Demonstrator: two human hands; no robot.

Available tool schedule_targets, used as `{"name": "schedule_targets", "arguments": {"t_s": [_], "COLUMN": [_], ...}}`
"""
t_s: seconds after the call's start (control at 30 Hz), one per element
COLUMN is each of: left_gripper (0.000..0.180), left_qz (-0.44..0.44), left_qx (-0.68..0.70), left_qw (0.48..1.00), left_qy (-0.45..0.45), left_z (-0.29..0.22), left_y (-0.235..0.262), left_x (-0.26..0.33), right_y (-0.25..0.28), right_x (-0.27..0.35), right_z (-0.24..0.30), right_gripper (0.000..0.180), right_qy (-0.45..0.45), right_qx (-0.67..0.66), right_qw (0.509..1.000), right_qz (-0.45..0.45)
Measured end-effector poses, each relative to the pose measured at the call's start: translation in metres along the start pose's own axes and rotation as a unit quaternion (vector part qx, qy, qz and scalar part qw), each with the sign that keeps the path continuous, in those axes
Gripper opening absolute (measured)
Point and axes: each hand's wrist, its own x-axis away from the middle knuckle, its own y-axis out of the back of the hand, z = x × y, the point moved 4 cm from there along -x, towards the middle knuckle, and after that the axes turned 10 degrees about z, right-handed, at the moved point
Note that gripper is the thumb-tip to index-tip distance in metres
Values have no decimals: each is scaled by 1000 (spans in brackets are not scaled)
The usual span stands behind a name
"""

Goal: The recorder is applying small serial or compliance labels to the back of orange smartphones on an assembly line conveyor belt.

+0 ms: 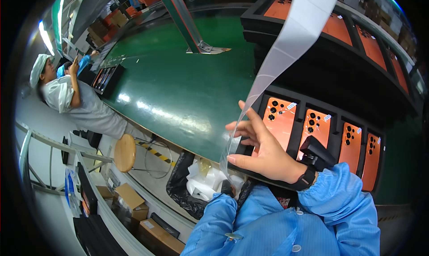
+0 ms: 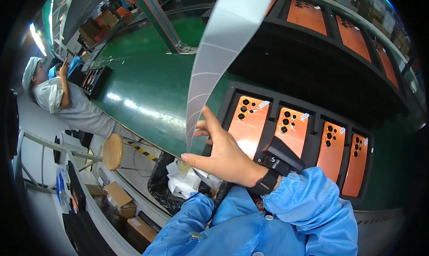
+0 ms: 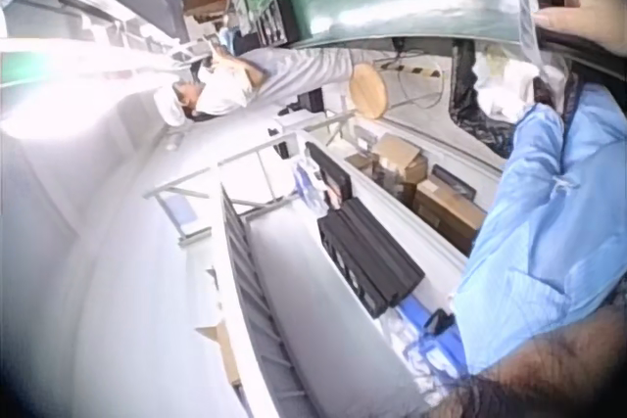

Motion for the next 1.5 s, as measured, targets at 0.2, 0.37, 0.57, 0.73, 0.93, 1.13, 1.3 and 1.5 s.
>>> {"name": "schedule_targets", "arguments": {"t_s": [0.2,0.37,0.57,0.73,0.93,1.13,1.3,1.5], "left_gripper": [42,39,30,30,47,95,103,102], "left_qz": [43,73,-6,-269,-486,-236,-171,-246], "left_qx": [42,205,452,514,353,291,211,82], "left_qw": [997,970,892,814,784,891,908,940], "left_qy": [-47,-110,-10,-21,-158,-256,-318,-223], "left_z": [6,40,106,108,75,47,31,-25], "left_y": [6,31,100,210,301,347,357,366], "left_x": [9,76,143,199,209,131,75,85], "right_y": [-3,-3,-7,9,40,60,79,85], "right_x": [-1,-3,-14,-19,-22,-32,-53,-66], "right_z": [-29,-7,-12,-17,-23,-5,1,-3], "right_gripper": [66,94,96,76,78,73,65,69], "right_qy": [-80,40,72,37,97,83,141,179], "right_qx": [-65,-117,-236,-218,-177,-137,-96,-170], "right_qw": [994,992,969,963,933,923,921,902], "right_qz": [19,29,-30,-157,-299,-350,-351,-354]}}
